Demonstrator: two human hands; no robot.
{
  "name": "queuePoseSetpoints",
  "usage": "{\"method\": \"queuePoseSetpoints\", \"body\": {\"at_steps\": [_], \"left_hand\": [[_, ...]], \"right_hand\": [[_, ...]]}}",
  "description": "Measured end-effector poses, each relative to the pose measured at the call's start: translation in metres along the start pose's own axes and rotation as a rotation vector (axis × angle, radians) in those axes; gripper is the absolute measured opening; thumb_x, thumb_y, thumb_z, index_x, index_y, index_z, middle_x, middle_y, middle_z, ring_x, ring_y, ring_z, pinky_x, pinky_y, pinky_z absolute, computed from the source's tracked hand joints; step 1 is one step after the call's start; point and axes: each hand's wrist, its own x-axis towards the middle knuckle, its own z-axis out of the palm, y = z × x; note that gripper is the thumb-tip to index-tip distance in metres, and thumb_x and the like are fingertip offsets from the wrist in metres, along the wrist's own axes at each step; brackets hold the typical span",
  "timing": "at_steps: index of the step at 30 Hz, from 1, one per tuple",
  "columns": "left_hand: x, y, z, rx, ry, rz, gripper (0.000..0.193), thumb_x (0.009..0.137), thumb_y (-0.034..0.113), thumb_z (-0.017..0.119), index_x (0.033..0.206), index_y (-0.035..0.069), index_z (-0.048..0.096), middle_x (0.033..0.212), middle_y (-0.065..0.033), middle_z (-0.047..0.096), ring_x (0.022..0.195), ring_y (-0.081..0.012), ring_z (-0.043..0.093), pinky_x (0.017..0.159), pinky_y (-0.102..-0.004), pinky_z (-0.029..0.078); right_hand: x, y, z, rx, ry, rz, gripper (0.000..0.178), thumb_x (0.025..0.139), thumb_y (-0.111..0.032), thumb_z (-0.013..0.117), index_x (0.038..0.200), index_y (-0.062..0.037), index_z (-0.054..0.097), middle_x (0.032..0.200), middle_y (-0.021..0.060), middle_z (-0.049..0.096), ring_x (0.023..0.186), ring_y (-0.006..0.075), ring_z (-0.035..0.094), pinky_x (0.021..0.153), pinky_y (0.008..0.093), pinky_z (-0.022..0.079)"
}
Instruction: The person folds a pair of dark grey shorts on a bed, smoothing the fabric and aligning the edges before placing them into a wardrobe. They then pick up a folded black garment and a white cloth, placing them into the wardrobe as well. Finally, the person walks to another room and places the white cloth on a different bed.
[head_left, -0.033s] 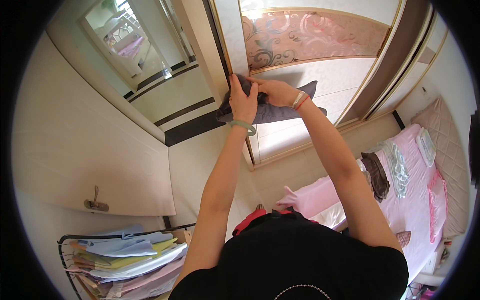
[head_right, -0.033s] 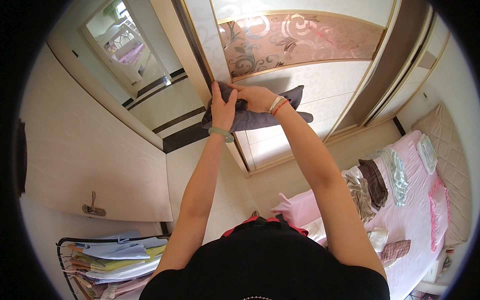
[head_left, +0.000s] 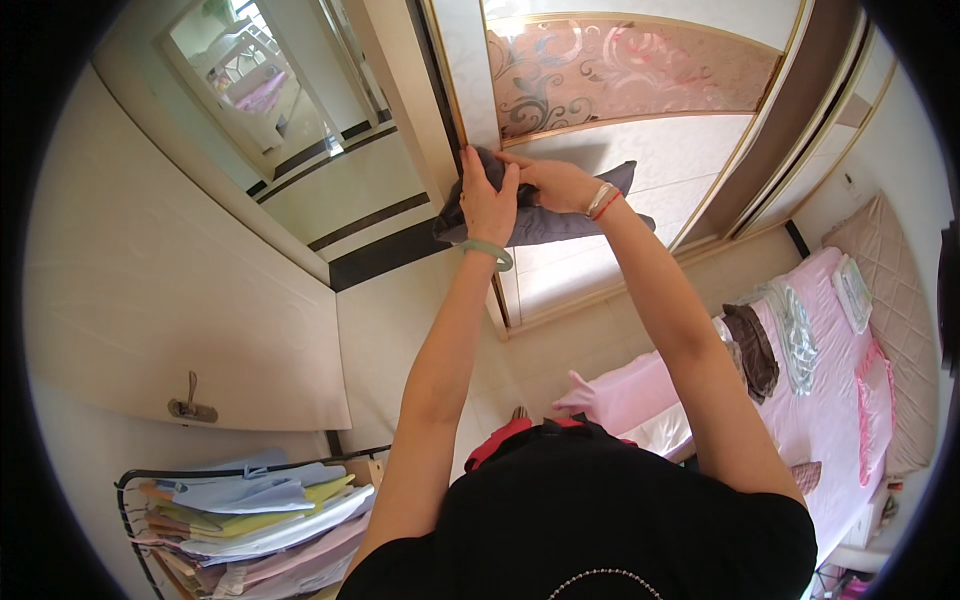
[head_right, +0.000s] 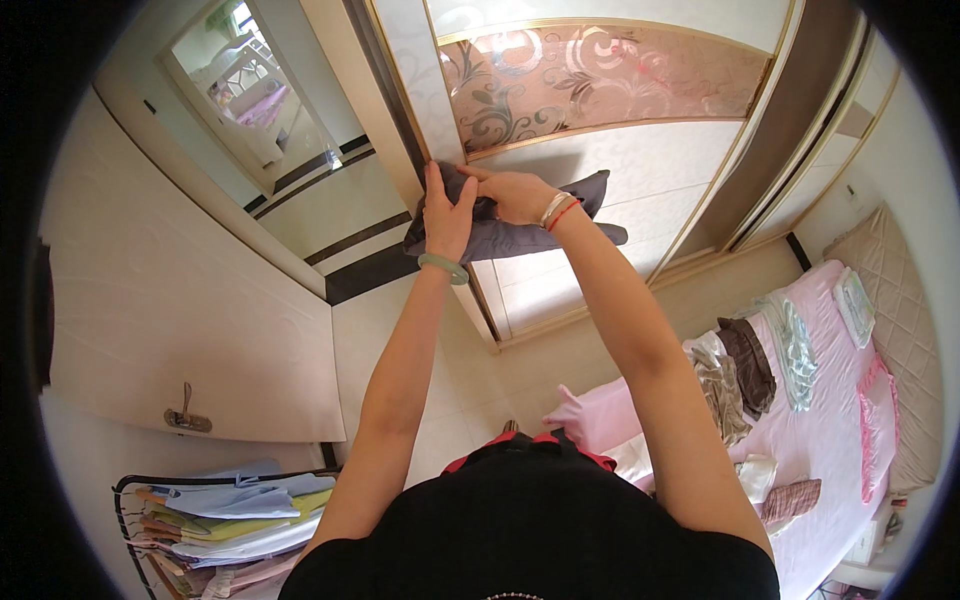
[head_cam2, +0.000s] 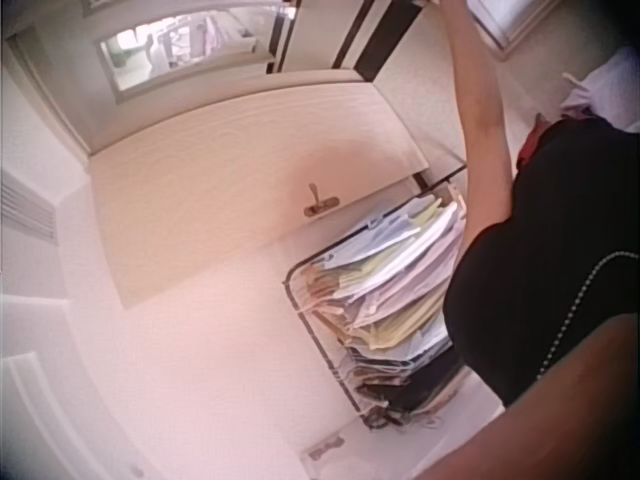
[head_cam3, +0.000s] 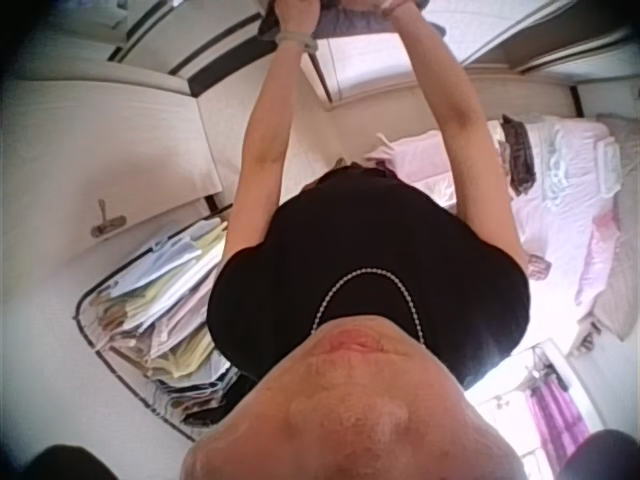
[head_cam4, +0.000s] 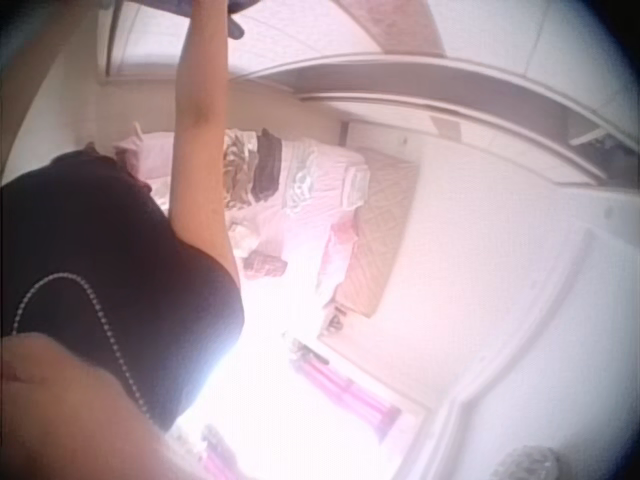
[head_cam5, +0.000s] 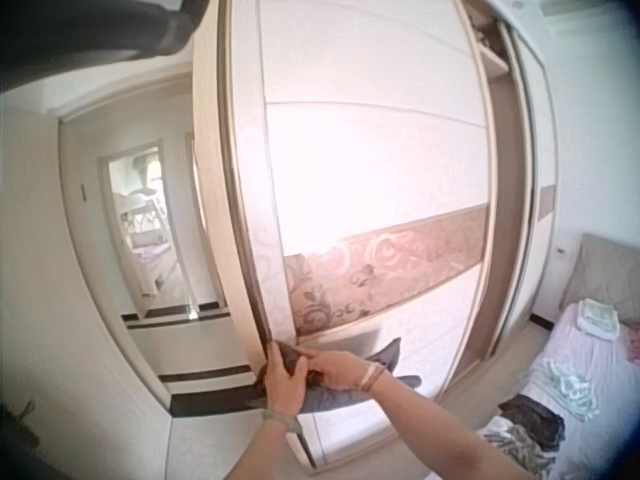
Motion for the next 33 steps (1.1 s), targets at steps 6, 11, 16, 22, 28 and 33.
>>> {"method": "queuePoseSetpoints", "body": {"at_steps": [6,11,16,22,28,33], "left_hand": [[0.007,0.013,0.029,-0.059,-0.096,0.011,0.088,0.092,0.047,0.061,0.155,0.0,0.019,0.16,-0.0244,0.024,0.147,-0.0375,0.027,0.116,-0.0493,0.023],[0.007,0.011,0.045,-0.061,-0.109,0.038,0.088,0.092,0.046,0.062,0.155,0.0,0.02,0.159,-0.0246,0.024,0.147,-0.0379,0.027,0.117,-0.0488,0.023],[0.02,0.014,0.048,-0.115,-0.117,0.105,0.087,0.092,0.042,0.063,0.153,-0.003,0.021,0.158,-0.0255,0.027,0.146,-0.0386,0.029,0.116,-0.0473,0.025],[0.013,0.015,0.058,-0.181,-0.184,0.097,0.086,0.092,0.04,0.063,0.154,-0.001,0.021,0.156,-0.0254,0.032,0.144,-0.0376,0.033,0.116,-0.0473,0.025],[0.014,0.01,0.065,-0.209,-0.228,0.045,0.083,0.091,0.038,0.064,0.154,0.001,0.024,0.153,-0.0247,0.036,0.143,-0.0363,0.035,0.116,-0.0472,0.026],[0.046,0.0,0.097,-0.259,-0.118,0.135,0.082,0.09,0.036,0.067,0.152,-0.002,0.028,0.148,-0.0274,0.042,0.138,-0.0398,0.042,0.113,-0.0438,0.032]], "right_hand": [[-0.023,0.028,-0.005,0.036,0.076,0.037,0.058,0.072,0.009,0.056,0.125,-0.0145,0.063,0.16,-0.0049,0.031,0.107,0.0311,0.064,0.085,0.0419,0.053],[-0.032,0.038,-0.003,0.085,0.114,0.063,0.052,0.071,0.012,0.06,0.121,-0.0039,0.062,0.16,0.0028,0.032,0.114,0.0349,0.061,0.088,0.042,0.052],[-0.036,0.032,-0.012,0.082,0.163,0.177,0.061,0.072,0.009,0.062,0.129,-0.0158,0.061,0.161,0.0052,0.029,0.113,0.0366,0.061,0.09,0.0462,0.051],[-0.054,0.039,0.004,0.048,0.201,0.329,0.067,0.071,0.01,0.067,0.133,-0.0151,0.058,0.163,0.0127,0.022,0.13,0.0371,0.05,0.102,0.0424,0.048],[-0.063,0.064,0.033,0.154,0.303,0.287,0.061,0.07,0.003,0.077,0.127,-0.0116,0.061,0.162,0.0106,0.025,0.125,0.0366,0.055,0.097,0.044,0.05],[-0.06,0.097,0.031,0.237,0.351,0.249,0.052,0.07,0.005,0.076,0.119,-0.0054,0.062,0.162,0.0105,0.026,0.123,0.0359,0.056,0.097,0.0415,0.05]]}}
